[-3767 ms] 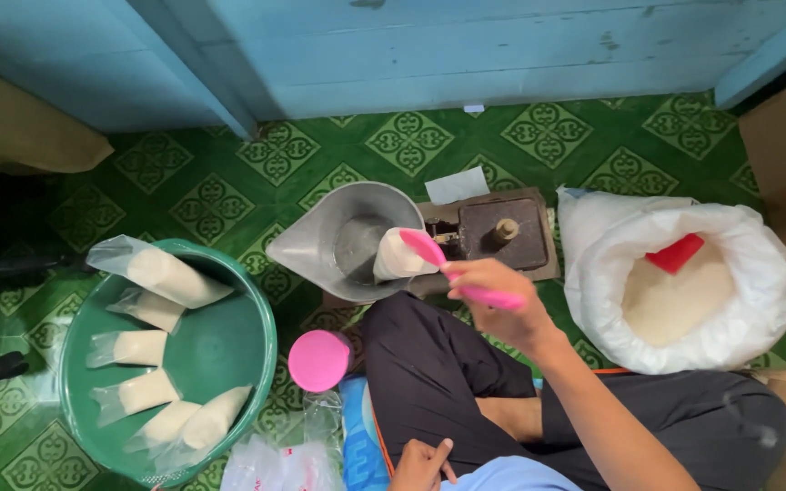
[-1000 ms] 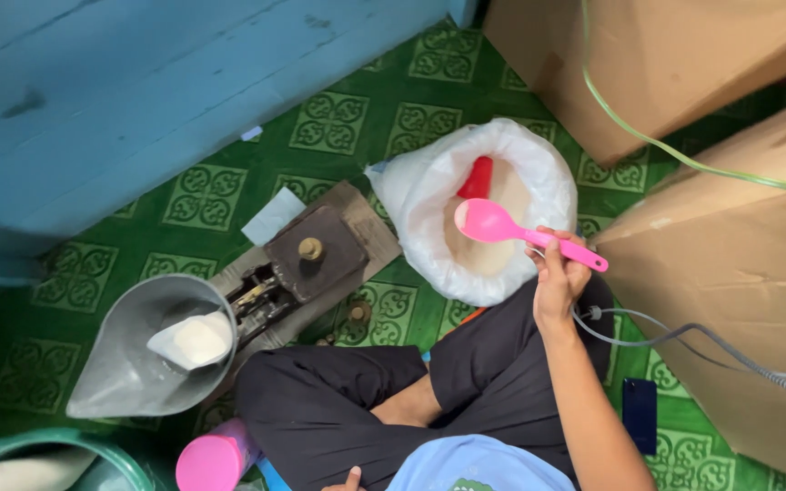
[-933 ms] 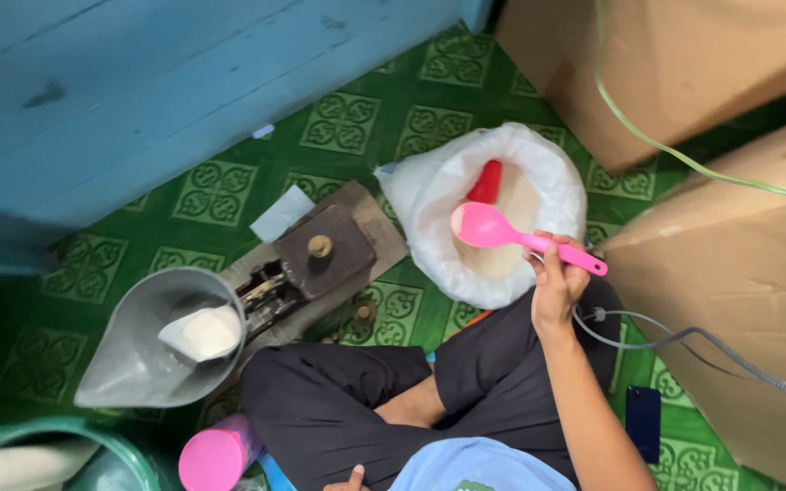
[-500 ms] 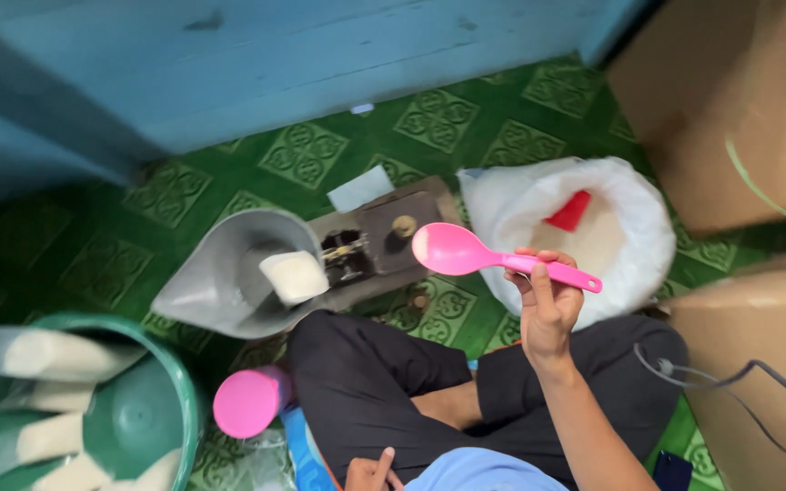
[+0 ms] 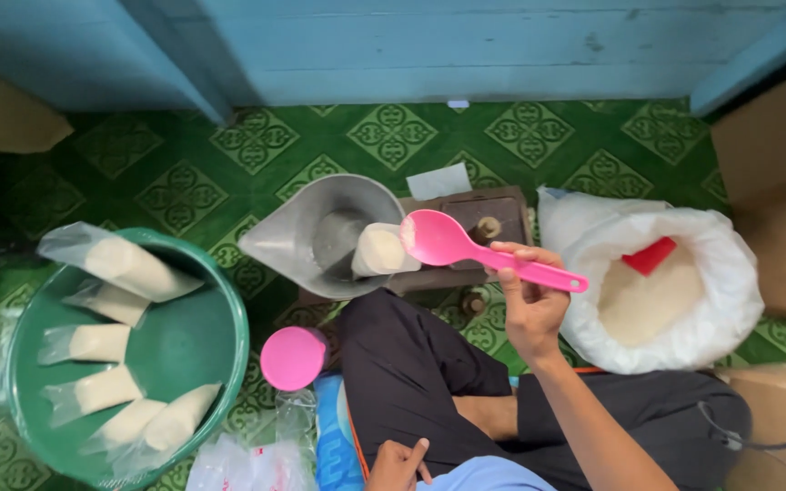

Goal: Manually scooping sugar from a large sack into smaller plastic bags for weighing and packaging.

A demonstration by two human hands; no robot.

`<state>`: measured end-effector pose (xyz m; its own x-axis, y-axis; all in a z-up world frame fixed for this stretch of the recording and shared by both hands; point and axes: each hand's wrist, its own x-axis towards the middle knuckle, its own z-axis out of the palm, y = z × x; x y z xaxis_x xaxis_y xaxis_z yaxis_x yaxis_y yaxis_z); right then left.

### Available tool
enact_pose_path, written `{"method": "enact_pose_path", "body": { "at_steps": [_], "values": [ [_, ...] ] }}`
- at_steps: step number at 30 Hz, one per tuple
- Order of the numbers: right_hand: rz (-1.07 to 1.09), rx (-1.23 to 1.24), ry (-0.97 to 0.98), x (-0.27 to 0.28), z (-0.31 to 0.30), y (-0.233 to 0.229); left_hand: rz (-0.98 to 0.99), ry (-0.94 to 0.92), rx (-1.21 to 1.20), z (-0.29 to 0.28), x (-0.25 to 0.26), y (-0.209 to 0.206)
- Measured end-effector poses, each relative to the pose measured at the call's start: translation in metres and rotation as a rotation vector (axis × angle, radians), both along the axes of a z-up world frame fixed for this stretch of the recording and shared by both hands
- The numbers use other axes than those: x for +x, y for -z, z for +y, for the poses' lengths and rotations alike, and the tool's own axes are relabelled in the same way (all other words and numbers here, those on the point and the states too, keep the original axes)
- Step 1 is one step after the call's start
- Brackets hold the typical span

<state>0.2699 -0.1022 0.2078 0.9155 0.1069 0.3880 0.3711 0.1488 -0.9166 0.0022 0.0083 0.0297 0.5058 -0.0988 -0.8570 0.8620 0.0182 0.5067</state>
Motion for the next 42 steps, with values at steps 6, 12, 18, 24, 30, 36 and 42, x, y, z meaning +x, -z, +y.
{"method": "enact_pose_path", "body": {
  "at_steps": [6, 12, 18, 24, 30, 36, 42],
  "values": [
    [-0.363, -0.217, -0.220, 0.002, 0.017, 0.005, 0.006, 0.034, 0.012, 0.003, 0.003, -0.011],
    [-0.553, -0.359, -0.284, 0.001, 0.020, -0.003, 0.004, 0.036, 0.008, 0.002, 0.003, -0.010],
    [-0.259, -0.078, -0.074, 0.000, -0.002, 0.006, 0.003, 0.029, 0.046, 0.001, 0.009, -0.028],
    [0.164, 0.217, 0.245, 0.019, -0.068, 0.036, 0.069, 0.053, 0.086, -0.001, 0.017, -0.038],
    [0.367, 0.432, 0.487, 0.024, -0.152, 0.070, -0.026, 0.027, 0.159, -0.008, 0.003, -0.007],
    [0.404, 0.427, 0.780, 0.017, -0.239, 0.110, -0.015, 0.097, 0.303, -0.009, 0.005, 0.008],
    [0.266, 0.180, 0.966, 0.015, -0.290, 0.150, 0.090, 0.098, 0.366, -0.008, 0.003, 0.026]
  ]
}}
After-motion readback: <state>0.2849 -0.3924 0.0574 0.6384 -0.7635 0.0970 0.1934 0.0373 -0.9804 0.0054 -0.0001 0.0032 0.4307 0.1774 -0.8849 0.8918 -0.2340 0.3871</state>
